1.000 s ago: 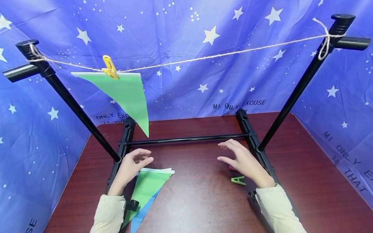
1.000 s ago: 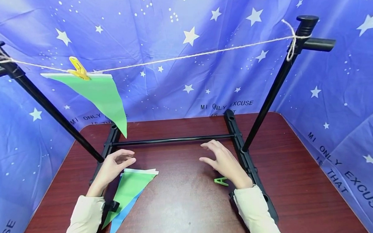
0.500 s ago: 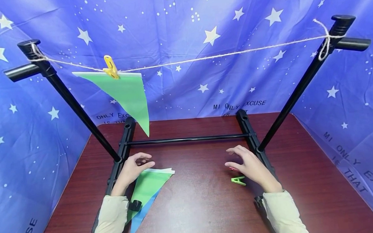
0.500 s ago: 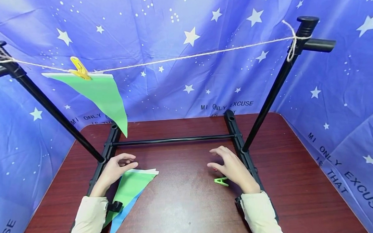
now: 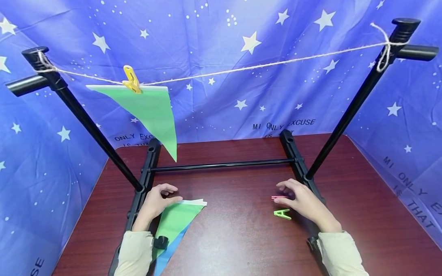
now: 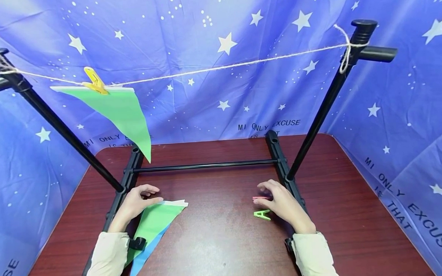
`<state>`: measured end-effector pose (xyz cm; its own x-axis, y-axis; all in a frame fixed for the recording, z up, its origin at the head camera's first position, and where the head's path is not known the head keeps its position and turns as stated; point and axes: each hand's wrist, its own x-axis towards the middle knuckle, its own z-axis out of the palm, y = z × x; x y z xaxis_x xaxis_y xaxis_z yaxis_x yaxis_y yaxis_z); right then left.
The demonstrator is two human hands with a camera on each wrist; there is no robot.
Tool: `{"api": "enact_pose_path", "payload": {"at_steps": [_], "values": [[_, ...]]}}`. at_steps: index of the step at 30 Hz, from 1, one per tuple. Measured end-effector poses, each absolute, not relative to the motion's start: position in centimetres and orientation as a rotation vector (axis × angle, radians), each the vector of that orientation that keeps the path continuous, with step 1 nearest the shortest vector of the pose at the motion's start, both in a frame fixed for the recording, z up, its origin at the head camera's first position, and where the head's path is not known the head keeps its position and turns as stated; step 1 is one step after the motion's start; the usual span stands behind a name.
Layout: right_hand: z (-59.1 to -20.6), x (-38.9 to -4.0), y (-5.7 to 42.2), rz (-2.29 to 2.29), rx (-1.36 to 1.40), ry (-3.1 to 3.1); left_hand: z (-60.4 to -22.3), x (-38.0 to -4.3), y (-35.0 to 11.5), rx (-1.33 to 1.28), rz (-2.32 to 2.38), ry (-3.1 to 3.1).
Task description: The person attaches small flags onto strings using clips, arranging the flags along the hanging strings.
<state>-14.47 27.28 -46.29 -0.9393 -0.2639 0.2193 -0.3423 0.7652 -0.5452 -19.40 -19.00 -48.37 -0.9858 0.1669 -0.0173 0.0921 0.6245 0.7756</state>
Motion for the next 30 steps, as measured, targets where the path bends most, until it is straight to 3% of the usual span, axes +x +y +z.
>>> {"api": "enact_pose_path", "payload": {"at_steps": [30], "values": [[-47.00, -14.23, 27.83, 0.698, 0.481, -2.969, -48.63, -19.19, -18.60, 0.047, 1.164, 2.734]]}}
